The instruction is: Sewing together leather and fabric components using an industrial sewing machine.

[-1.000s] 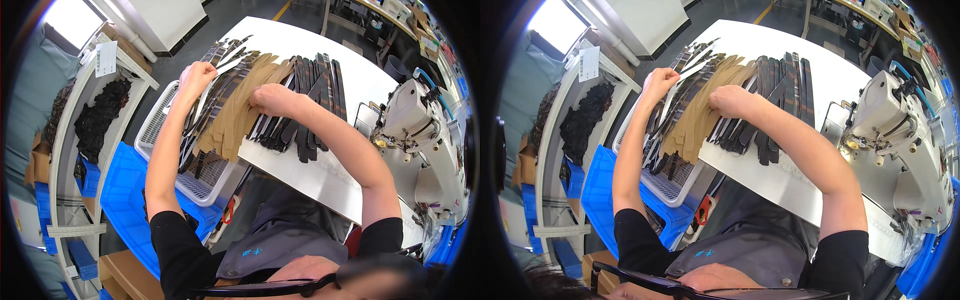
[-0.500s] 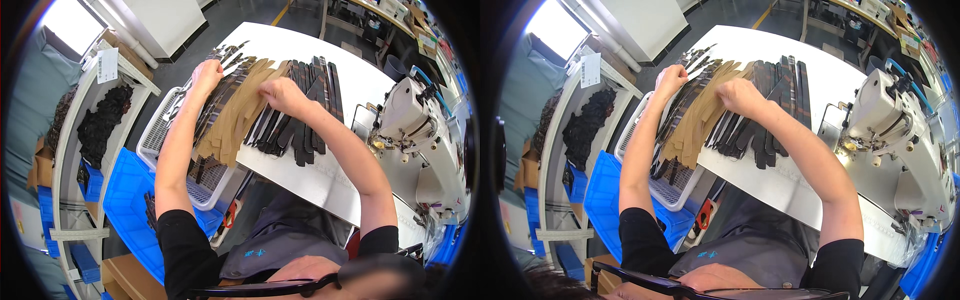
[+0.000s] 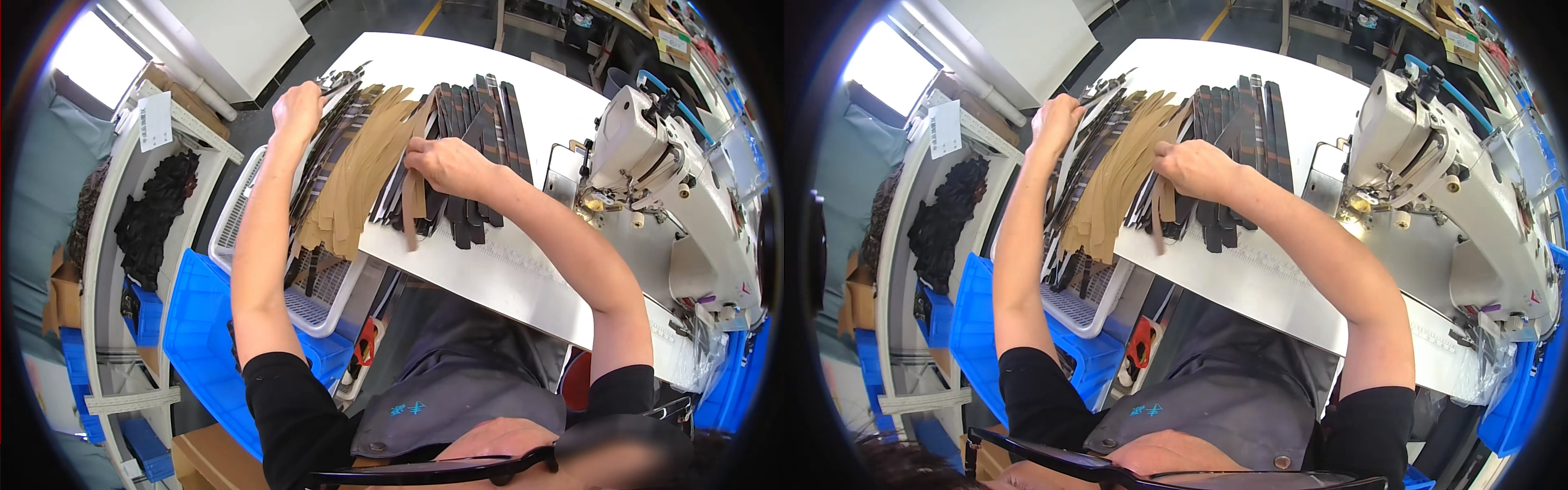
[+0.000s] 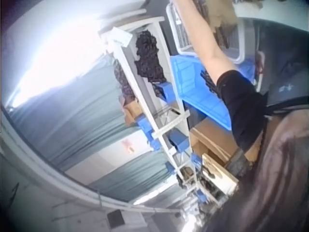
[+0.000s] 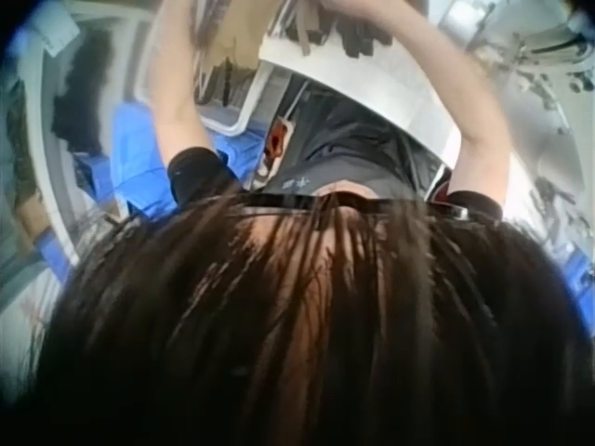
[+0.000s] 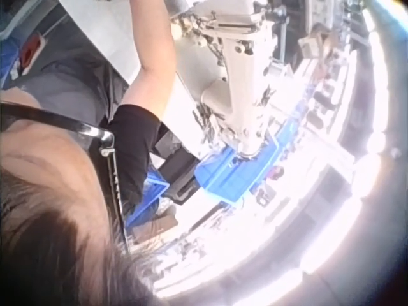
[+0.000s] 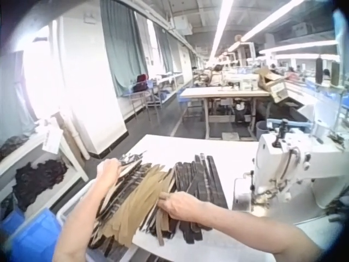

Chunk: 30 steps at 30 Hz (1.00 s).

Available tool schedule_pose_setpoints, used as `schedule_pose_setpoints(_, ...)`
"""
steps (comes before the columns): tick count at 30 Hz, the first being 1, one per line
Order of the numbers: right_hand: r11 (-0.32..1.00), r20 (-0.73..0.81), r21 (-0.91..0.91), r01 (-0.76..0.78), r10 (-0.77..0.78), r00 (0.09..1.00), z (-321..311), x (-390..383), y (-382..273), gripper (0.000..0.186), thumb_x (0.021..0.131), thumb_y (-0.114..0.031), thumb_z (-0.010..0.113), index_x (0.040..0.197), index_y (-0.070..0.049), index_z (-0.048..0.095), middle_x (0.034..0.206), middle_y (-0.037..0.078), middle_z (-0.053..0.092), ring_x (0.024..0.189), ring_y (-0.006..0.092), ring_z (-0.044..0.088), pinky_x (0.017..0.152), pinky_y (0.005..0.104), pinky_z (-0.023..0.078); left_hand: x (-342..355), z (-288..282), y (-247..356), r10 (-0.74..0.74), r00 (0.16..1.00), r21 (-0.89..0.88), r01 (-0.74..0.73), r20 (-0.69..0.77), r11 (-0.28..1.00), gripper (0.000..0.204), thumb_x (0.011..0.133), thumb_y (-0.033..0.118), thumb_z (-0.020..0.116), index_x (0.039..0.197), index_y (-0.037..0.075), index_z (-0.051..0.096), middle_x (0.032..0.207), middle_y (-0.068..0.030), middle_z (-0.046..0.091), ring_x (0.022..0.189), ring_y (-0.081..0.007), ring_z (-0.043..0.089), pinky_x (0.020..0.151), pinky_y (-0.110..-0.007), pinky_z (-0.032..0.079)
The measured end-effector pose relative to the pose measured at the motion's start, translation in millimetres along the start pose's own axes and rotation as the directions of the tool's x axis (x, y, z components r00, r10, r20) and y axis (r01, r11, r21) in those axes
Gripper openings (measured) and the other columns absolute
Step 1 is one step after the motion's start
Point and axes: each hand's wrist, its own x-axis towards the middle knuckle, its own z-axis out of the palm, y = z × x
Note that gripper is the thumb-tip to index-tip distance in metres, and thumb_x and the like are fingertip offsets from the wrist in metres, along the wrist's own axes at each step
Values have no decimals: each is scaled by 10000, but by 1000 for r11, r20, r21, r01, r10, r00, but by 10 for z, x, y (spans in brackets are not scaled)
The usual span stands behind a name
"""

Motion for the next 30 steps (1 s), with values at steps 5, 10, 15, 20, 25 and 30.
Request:
schedule_pose_setpoints(5, 974, -49, -194, 116, -127, 991, -588, -320, -274, 68, 755, -86, 611, 742, -20, 606, 861, 85, 541, 776, 243, 621, 669, 339, 541, -311, -369, 357, 197, 976, 188, -177, -92, 966, 206, 915, 236, 541, 842, 71, 642, 779, -173, 658, 781, -387, 642, 675, -484, 491)
schedule_pose_setpoints(10, 746, 480, -602, 285, 52, 876, -1250, -1309, -979, 115, 699, -170, 625, 610, -98, 635, 705, 5, 504, 682, 154, 528, 514, 279, 350, -665, -281, 837, 413, 906, 300, -370, -94, 880, 103, 867, 122, 529, 907, 47, 587, 725, -134, 669, 642, -316, 670, 573, -423, 527)
schedule_pose_setpoints(15, 860, 691, -445, 251, 151, 707, -1087, -1763, -1120, 112, 694, -145, 616, 652, -42, 628, 699, 21, 511, 710, 177, 525, 581, 283, 384, -714, 464, 816, 463, 886, 386, -438, 31, 812, 90, 822, 65, 546, 897, 32, 583, 629, -103, 658, 543, -269, 670, 497, -347, 529)
schedule_pose_setpoints(20, 877, 567, -432, 211, 82, 819, -979, -1980, -1078, 117, 694, -198, 636, 602, -125, 639, 667, -7, 532, 717, 173, 540, 565, 281, 360, -985, 282, 1407, 557, 829, 351, -508, -49, 787, 312, 826, 195, 631, 1122, 101, 601, 1016, -79, 598, 965, -264, 580, 762, -390, 454)
schedule_pose_setpoints(25, 898, 510, -406, 168, 70, 857, -954, -2017, -1060, 128, 707, -188, 624, 601, -117, 639, 672, -4, 533, 726, 175, 549, 588, 276, 383, -1359, 453, 2472, 691, 682, -451, -709, -241, 542, 323, 843, 143, 647, 1150, 48, 624, 1125, -117, 619, 1037, -295, 583, 901, -390, 451)
schedule_pose_setpoints(30, 953, 246, -122, -279, 301, 921, -905, -2254, -1089, 265, 726, -126, 617, 964, -10, 619, 959, 94, 582, 826, 231, 557, 736, 320, 475, -972, 499, 2765, 759, 650, -631, -571, 43, 525, 396, 782, 162, 714, 1163, 88, 633, 1274, -122, 536, 1048, -287, 577, 915, -364, 445)
